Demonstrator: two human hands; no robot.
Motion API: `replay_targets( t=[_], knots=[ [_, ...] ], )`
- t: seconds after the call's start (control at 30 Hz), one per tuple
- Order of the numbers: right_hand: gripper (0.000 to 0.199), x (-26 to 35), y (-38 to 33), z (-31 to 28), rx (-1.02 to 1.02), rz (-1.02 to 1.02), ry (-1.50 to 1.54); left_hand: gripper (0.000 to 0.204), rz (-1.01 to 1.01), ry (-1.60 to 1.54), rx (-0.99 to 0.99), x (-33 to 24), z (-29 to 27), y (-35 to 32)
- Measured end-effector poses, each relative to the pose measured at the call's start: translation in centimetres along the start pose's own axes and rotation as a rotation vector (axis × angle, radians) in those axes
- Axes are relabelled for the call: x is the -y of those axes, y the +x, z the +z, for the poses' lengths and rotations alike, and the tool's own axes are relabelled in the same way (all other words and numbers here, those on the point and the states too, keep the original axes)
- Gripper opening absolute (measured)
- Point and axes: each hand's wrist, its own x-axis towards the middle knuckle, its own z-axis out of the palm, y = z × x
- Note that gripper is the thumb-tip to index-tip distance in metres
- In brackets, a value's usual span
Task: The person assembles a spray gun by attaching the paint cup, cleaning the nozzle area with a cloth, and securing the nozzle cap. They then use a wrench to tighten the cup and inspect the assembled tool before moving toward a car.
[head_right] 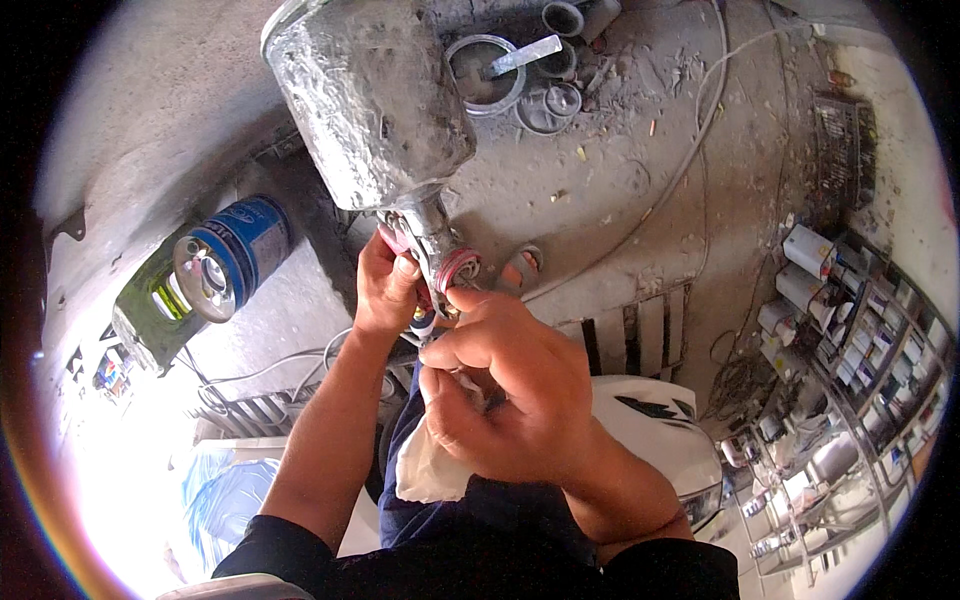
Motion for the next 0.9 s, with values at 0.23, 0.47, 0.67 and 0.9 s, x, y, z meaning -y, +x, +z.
replay_targets(
  t=[0.23, 0.47, 0.67, 0.9],
  knots=[
    [0.013, -0.9, -0.7, -0.1, 0.009, -0.108, 0.147, 0.063, -0.023, 0.08, -0.014, 0.8, -0.4, 0.2],
    [0.014, -1.5, -1.3, -0.2, -0.267, 0.175, 0.525, 0.062, -0.035, 0.023, 0.021, 1.7, -1.3, -0.2],
    [0.014, -2.3, -1.5, -1.0, -0.327, 0.26, 0.729, 0.056, 0.053, -0.09, -0.086, 0.7, -0.8, -0.5],
    [0.015, -5.1, -1.4, -2.6, -0.46, 0.501, 0.932, 0.033, -0.032, -0.152, -0.027, -2.4, -3.1, -1.1]
  ],
)
